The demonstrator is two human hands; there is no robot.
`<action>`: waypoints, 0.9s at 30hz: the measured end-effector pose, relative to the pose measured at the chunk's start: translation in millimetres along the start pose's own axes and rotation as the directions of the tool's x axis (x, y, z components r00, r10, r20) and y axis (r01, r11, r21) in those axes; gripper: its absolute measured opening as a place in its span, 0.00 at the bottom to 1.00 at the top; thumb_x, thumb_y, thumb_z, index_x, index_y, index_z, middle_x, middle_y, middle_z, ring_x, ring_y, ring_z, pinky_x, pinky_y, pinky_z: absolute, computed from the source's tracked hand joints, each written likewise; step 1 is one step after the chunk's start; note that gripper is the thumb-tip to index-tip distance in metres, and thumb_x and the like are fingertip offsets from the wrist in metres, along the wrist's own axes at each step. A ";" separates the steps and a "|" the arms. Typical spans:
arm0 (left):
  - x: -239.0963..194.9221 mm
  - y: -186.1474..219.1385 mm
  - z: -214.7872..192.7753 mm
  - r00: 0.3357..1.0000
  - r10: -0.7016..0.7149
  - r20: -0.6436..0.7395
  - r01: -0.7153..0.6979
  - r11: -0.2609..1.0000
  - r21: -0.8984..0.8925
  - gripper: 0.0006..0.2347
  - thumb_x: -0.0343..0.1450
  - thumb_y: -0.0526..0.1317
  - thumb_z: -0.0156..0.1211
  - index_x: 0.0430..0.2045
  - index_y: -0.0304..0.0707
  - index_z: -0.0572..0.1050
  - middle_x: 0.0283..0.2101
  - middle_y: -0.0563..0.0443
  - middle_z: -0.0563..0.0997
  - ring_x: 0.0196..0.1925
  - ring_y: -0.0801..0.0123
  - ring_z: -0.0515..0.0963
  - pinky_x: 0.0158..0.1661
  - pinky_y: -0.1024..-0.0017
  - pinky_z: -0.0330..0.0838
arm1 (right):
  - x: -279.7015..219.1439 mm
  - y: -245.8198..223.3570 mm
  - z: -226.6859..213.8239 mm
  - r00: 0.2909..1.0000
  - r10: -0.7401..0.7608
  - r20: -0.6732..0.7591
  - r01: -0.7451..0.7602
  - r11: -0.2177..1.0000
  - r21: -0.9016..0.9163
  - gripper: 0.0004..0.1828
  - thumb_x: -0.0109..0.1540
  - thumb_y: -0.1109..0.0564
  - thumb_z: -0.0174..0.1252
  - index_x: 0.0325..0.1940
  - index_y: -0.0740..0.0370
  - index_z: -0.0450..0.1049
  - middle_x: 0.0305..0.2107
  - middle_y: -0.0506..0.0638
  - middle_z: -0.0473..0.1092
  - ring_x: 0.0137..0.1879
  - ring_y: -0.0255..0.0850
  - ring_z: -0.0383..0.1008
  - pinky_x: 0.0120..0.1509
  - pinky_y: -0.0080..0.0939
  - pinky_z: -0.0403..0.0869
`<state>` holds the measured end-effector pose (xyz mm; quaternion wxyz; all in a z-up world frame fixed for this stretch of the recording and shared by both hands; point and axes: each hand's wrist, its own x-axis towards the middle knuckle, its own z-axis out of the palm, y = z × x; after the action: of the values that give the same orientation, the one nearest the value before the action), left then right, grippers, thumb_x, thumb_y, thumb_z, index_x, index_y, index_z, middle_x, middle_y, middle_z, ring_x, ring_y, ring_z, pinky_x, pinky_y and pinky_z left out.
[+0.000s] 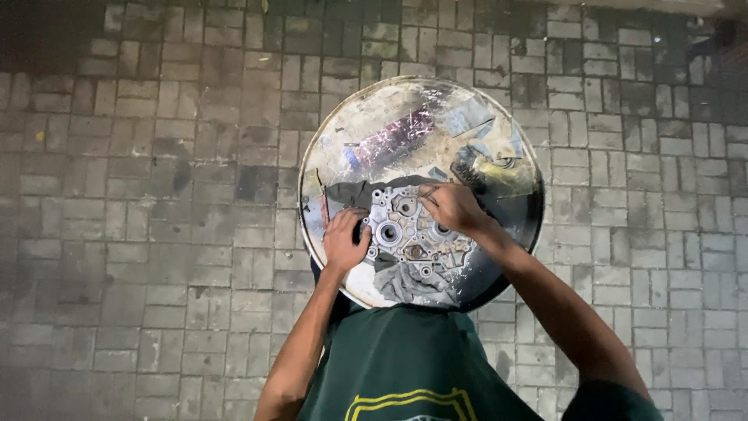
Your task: The person cleans a disassembled mechanical part, likely an engine cylinder head, using a wire brush and a rag. They scrub various surfaces and crevices of the metal part, which is placed on a large metal tray, and wipe it down with the cloth.
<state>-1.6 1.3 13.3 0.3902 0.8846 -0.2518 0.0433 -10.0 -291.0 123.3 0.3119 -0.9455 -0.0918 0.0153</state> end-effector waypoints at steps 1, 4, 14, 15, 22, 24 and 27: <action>-1.5 4.3 -2.5 1.000 -0.005 0.006 0.005 1.000 0.007 0.09 0.70 0.46 0.59 0.40 0.48 0.79 0.43 0.55 0.82 0.55 0.60 0.79 0.53 0.61 0.71 | -2.4 0.2 5.2 1.000 0.001 0.003 -0.001 1.000 0.010 0.15 0.70 0.58 0.56 0.29 0.65 0.77 0.08 0.51 0.62 0.16 0.53 0.61 0.25 0.52 0.68; 7.8 10.9 -7.4 1.000 -0.012 -0.018 0.012 1.000 -0.014 0.09 0.70 0.46 0.60 0.40 0.47 0.79 0.44 0.54 0.83 0.56 0.60 0.79 0.55 0.60 0.70 | -1.1 22.7 30.4 0.996 0.084 -0.026 -0.083 0.996 0.014 0.28 0.68 0.55 0.59 0.15 0.56 0.58 0.05 0.44 0.54 0.11 0.37 0.52 0.21 0.30 0.59; 2.6 11.2 -3.2 1.000 -0.003 -0.023 0.002 1.000 -0.014 0.08 0.70 0.45 0.60 0.38 0.46 0.79 0.42 0.54 0.82 0.54 0.60 0.79 0.54 0.62 0.70 | -17.3 102.3 108.3 0.952 -0.245 -0.184 0.132 0.871 -0.474 0.12 0.70 0.47 0.56 0.39 0.56 0.73 0.32 0.47 0.72 0.45 0.48 0.76 0.51 0.48 0.74; 2.9 9.6 -3.5 1.000 -0.002 -0.023 0.001 1.000 -0.018 0.09 0.70 0.45 0.60 0.39 0.47 0.79 0.42 0.55 0.82 0.55 0.61 0.79 0.54 0.62 0.70 | -11.8 101.0 109.9 0.953 -0.220 -0.208 0.134 0.922 -0.363 0.10 0.70 0.49 0.57 0.41 0.58 0.76 0.29 0.51 0.72 0.41 0.53 0.77 0.43 0.53 0.77; -0.8 11.0 -5.5 1.000 -0.005 -0.015 0.005 1.000 -0.027 0.08 0.71 0.47 0.59 0.39 0.50 0.79 0.42 0.57 0.83 0.54 0.62 0.79 0.53 0.62 0.70 | -11.7 41.1 36.2 0.999 -0.011 -0.040 -0.001 0.958 -0.288 0.17 0.70 0.51 0.57 0.34 0.66 0.74 0.16 0.57 0.71 0.29 0.56 0.73 0.32 0.50 0.77; 5.4 14.0 -8.3 1.000 0.001 -0.012 -0.001 1.000 -0.012 0.09 0.71 0.47 0.58 0.40 0.48 0.78 0.42 0.55 0.82 0.55 0.61 0.79 0.53 0.62 0.70 | -8.7 64.3 35.7 0.974 -0.227 -0.004 0.198 0.854 -0.482 0.09 0.69 0.42 0.57 0.41 0.44 0.76 0.30 0.36 0.73 0.39 0.38 0.75 0.39 0.39 0.78; 3.6 5.9 -4.6 1.000 -0.014 0.016 0.015 0.999 -0.043 0.09 0.71 0.46 0.58 0.39 0.48 0.78 0.44 0.55 0.83 0.56 0.60 0.78 0.54 0.61 0.70 | -21.1 99.8 62.0 0.970 -0.239 -0.048 0.187 0.856 -0.482 0.09 0.69 0.41 0.55 0.39 0.42 0.71 0.30 0.34 0.70 0.40 0.39 0.73 0.39 0.39 0.77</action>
<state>-0.7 -0.2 21.4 0.4074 0.8781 -0.2492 0.0284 -19.7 -337.1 13.7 0.0754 -0.9763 -0.1802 -0.0927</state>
